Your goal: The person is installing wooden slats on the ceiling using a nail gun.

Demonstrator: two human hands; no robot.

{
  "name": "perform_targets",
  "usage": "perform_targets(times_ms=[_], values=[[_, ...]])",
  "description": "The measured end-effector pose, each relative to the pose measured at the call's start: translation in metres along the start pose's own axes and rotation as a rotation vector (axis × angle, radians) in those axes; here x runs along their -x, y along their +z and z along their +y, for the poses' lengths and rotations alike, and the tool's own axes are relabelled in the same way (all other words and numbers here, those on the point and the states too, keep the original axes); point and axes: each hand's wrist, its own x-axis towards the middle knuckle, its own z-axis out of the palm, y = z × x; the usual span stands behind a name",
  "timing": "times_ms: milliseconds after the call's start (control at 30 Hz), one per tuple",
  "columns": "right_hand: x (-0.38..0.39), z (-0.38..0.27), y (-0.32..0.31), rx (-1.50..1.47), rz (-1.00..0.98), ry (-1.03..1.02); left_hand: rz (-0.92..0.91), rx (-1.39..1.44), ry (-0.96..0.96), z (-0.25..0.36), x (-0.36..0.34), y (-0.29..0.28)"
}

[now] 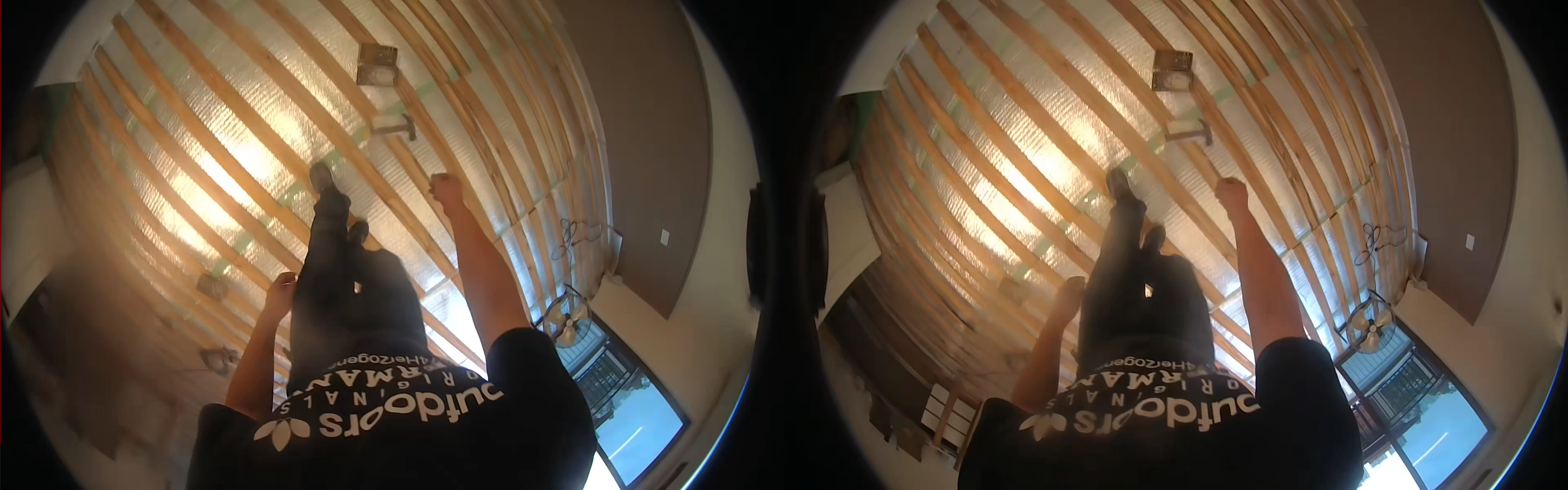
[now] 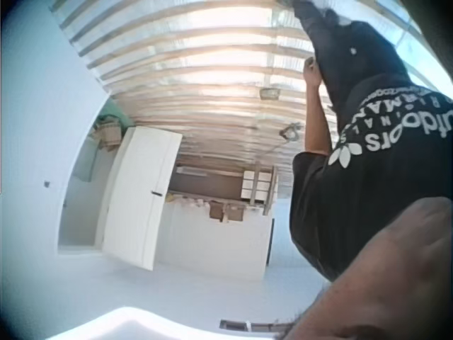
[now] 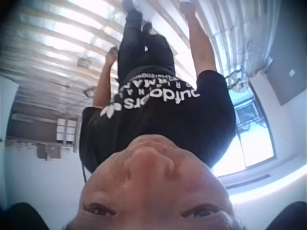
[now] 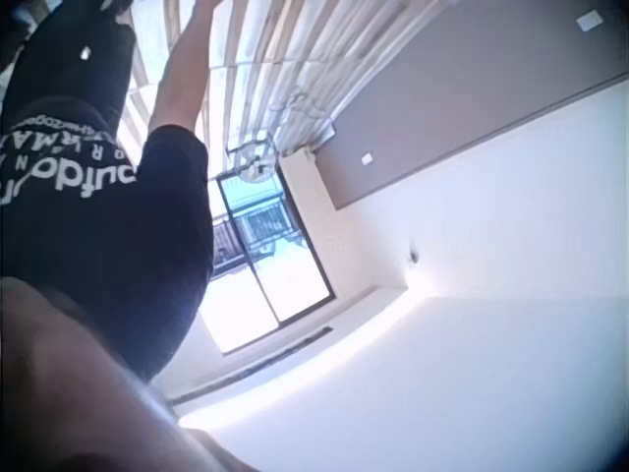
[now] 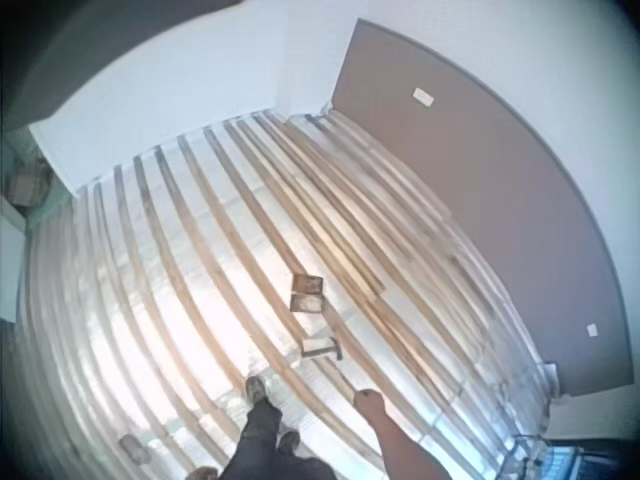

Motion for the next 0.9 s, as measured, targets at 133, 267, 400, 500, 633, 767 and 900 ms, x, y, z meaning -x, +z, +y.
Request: perform_targets(times_ms=[133, 267, 400, 500, 633, 767, 900], values=[[-0.041, -0.037, 0.072, -0.29, -0.149, 0.064, 0.075, -0.251, 0.225, -0.024, -0.124, -0.041], [-0.098, -0.026, 0.104, -0.241, -0.203, 0.293, 0.182, 0.077, -0.071, -0.02, -0.238, -0.04], [-0.194, -0.006, 0.141, -0.284, -0.233, 0.323, 0.158, -0.276, 0.104, -0.031, -0.376, -0.044], [-0.265, 0.012, 0.193, -0.398, -0.231, 0.411, 0.204, -0.375, 0.07, -0.013, -0.491, -0.032], [-0.371, 0.031, 0.243, -0.446, -0.264, 0.514, 0.309, -0.156, 0.287, 0.05, -0.642, 0.019], [-0.417, 0.047, 0.301, -0.551, -0.283, 0.632, 0.272, -0.099, 0.135, 0.115, -0.748, 0.075], [-0.468, 0.078, 0.306, -0.723, -0.358, 0.623, 0.315, -0.122, 0.17, 0.17, -0.846, 0.114]])
